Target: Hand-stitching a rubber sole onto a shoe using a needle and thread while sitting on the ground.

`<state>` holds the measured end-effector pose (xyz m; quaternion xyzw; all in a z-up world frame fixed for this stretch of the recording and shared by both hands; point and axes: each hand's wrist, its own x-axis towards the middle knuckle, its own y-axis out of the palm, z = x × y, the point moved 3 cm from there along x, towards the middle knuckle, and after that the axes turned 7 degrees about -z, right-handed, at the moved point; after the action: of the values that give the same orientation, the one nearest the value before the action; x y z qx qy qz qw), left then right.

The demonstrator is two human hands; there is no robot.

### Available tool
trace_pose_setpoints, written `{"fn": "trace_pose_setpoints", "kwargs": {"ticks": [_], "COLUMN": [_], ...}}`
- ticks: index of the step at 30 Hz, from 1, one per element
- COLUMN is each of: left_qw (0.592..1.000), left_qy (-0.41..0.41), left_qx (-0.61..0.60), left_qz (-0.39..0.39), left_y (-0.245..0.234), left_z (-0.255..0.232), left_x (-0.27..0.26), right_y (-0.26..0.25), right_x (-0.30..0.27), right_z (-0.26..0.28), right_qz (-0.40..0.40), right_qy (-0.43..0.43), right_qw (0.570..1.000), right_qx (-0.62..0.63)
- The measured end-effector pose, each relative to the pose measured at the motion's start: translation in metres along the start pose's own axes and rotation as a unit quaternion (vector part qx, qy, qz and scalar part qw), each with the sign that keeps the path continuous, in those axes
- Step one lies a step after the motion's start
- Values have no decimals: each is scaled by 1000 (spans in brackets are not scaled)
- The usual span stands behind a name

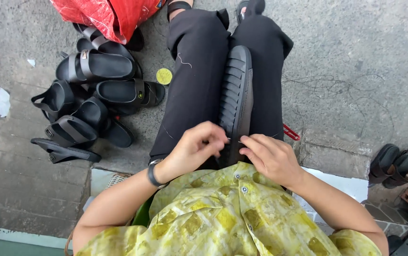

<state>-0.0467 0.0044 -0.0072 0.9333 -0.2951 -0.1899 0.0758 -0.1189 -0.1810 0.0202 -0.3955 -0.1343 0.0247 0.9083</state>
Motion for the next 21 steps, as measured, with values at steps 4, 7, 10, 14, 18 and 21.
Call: {"fn": "trace_pose_setpoints", "kwargs": {"ticks": [4,7,10,14,18,21], "left_qw": [997,989,848,835,786,788], "left_qy": [-66,-19,261,371,464,468], "left_qx": [35,144,459,405,405,396], "left_qz": [-6,-31,-41,-39,-54,-60], "left_y": [6,12,33,40,36,37], "left_z": [18,4,-25,-21,-21,-28], "left_x": [0,4,3,-2,-11,-17], "right_y": [-16,-40,-65,-49,-27,-30], "right_x": [2,13,18,3,-8,2], "right_z": [4,10,14,3,-7,0], "right_qz": [27,134,206,165,99,153], "right_qy": [-3,-51,-159,-18,-29,-1], "right_qw": [999,979,919,979,988,988], "right_qx": [-18,-145,-295,-123,-118,-34]}}
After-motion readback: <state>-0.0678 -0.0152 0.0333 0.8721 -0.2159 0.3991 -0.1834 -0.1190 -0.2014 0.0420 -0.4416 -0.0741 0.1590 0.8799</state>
